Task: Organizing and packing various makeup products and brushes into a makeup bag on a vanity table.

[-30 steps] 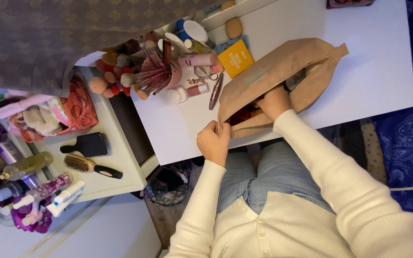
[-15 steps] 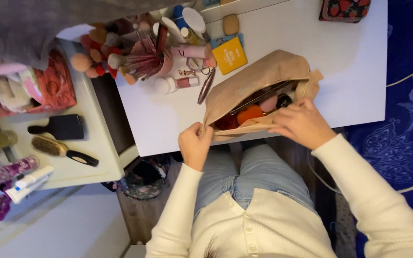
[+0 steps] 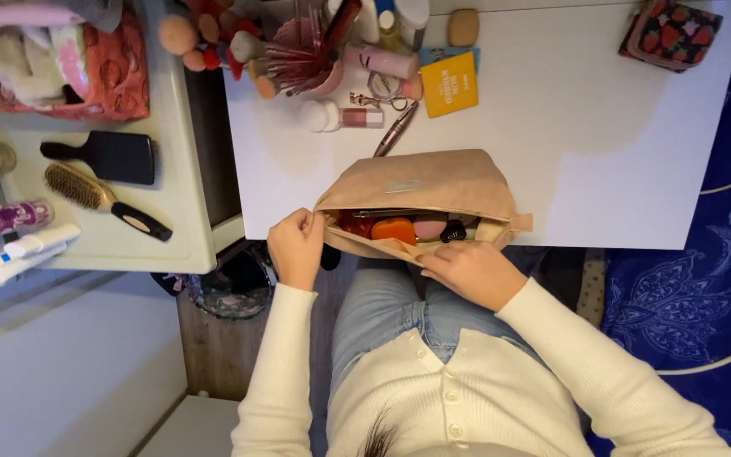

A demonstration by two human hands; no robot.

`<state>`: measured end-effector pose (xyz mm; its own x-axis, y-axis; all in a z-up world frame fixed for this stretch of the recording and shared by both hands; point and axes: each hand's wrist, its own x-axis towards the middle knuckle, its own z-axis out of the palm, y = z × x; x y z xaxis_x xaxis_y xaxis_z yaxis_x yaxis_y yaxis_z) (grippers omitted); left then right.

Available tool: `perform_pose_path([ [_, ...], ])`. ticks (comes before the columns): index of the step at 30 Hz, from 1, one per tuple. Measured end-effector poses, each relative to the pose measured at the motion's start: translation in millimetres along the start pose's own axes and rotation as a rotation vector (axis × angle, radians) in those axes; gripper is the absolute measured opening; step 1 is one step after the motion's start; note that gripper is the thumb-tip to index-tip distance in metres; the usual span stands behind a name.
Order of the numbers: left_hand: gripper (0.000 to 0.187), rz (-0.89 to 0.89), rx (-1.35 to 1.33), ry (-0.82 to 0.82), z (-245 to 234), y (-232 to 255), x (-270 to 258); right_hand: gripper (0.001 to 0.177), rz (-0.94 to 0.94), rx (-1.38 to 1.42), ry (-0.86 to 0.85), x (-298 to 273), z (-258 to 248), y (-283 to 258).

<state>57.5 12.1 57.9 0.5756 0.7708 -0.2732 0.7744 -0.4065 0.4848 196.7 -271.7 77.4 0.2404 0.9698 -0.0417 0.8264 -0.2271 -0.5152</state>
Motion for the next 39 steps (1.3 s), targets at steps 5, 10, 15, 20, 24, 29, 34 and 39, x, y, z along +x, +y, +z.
perform_pose_path([
  [5,0.033,0.118,0.077,0.021,-4.2,21.9,-8.8,0.031,0.25,0.013,-0.149,7.2,-15.3,15.1],
  [10,0.025,0.26,0.176,0.114,5.2,30.7,-17.3,0.018,0.373,-0.128,-0.113,20.2,-19.8,33.3],
  [15,0.035,0.554,0.302,0.271,9.5,50.2,-31.9,0.032,0.435,-0.132,-0.058,36.7,-40.2,16.7],
  [20,0.028,0.982,0.258,-0.018,43.8,19.8,-43.3,0.033,0.44,-0.186,-0.015,47.5,-53.0,5.3],
  [24,0.025,1.069,0.185,-0.222,23.7,24.1,-44.5,0.024,0.443,-0.223,-0.02,48.7,-51.3,5.2],
  [29,0.037,1.132,0.184,-0.281,17.1,15.9,-44.7,0.019,0.463,-0.302,0.045,46.1,-30.0,20.7],
  [34,0.012,1.111,0.249,-0.301,4.9,10.2,-57.7,0.021,0.53,-0.375,0.074,41.1,-11.6,41.6],
  [39,0.016,1.034,0.136,-0.423,2.8,2.9,-63.2,0.022,0.541,-0.324,-0.016,41.6,-18.3,45.7],
])
